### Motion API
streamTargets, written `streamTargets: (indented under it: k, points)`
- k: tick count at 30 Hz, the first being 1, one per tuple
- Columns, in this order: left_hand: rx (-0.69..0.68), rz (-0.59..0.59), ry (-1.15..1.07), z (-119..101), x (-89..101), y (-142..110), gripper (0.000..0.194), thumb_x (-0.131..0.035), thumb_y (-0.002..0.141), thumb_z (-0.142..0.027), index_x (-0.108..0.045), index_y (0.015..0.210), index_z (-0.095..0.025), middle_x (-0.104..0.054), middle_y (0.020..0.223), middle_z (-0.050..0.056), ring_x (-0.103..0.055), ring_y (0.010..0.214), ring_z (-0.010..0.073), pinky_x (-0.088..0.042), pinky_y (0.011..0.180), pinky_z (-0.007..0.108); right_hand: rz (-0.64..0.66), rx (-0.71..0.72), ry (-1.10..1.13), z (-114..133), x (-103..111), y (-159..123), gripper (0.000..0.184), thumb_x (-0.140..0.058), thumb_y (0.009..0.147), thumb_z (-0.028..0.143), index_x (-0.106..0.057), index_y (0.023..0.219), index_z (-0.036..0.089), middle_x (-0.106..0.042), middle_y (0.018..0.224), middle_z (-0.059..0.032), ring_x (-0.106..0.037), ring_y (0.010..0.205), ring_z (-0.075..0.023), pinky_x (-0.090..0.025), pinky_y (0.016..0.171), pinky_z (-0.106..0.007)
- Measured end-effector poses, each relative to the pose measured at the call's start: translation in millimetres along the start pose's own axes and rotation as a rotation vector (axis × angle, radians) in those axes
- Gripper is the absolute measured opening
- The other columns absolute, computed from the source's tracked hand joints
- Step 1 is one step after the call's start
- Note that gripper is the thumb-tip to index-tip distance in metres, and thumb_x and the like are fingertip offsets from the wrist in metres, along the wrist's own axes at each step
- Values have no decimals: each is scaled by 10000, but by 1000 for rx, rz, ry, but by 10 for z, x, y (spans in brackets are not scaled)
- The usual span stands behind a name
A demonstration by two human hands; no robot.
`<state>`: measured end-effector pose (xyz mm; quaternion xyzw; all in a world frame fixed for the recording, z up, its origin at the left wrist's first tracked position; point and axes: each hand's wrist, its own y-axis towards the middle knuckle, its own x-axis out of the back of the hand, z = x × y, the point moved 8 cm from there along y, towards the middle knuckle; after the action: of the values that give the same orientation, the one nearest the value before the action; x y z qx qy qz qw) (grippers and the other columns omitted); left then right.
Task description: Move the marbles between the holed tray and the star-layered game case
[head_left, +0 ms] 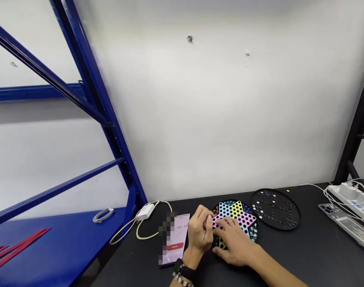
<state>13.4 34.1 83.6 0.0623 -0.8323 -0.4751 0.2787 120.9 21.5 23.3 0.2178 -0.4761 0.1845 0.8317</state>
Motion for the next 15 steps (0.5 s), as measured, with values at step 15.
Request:
streamTargets:
  k: [15]
  points:
    - [-14, -3, -10, -36, 5, 16, 260, -374, 956, -188, -566, 781, -193, -547, 745, 22, -537, 659, 147, -431, 603, 263, 4, -29, -40, -76, -41, 7, 555, -639, 813, 560, -586, 1281, 267, -402, 1525, -92, -294, 1381, -380, -213, 1127, -566]
